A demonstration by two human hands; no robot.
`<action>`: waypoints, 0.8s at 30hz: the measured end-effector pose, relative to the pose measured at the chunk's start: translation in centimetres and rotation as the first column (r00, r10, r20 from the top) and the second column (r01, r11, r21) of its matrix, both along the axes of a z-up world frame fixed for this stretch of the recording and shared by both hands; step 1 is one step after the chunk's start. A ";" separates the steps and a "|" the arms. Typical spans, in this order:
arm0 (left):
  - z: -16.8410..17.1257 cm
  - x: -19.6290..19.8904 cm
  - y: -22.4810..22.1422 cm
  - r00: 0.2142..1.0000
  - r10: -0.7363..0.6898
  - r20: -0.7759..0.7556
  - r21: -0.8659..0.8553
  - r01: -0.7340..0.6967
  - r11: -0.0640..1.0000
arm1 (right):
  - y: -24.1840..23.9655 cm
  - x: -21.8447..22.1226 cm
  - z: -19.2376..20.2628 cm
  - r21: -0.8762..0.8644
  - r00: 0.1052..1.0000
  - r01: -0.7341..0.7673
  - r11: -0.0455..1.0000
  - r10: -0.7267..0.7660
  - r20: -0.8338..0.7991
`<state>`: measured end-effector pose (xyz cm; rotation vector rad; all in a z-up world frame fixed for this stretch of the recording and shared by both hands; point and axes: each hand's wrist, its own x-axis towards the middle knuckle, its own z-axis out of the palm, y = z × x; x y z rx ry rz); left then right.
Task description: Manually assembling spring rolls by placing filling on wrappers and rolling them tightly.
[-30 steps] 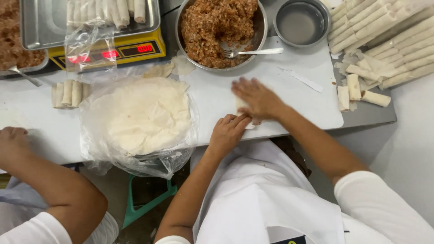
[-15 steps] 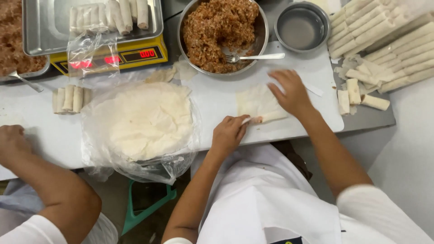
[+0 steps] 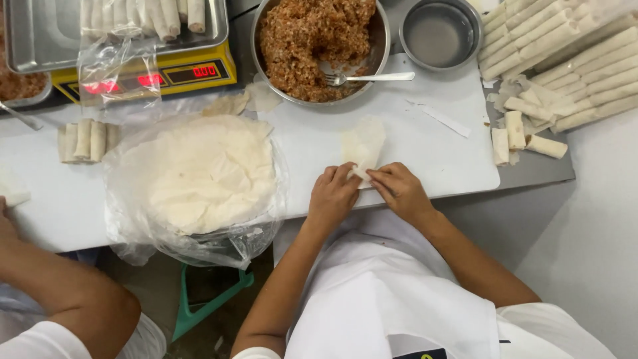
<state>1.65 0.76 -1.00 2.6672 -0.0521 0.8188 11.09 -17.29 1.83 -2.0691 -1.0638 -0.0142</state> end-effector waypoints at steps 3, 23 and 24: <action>-2.1 0.5 0.6 0.996 -0.093 0.013 -0.083 0.094 0.992 | 0.5 0.1 0.1 -0.106 0.973 -0.079 0.991 0.099 0.209; 0.6 0.0 1.6 0.990 -0.141 -0.010 0.078 0.141 0.987 | 4.0 12.9 0.5 -0.635 0.932 -0.101 0.766 0.297 0.209; 0.8 -0.3 1.5 0.991 -0.137 0.005 0.076 0.137 0.988 | 3.8 13.6 -0.3 -0.648 0.930 -0.037 0.761 0.263 0.256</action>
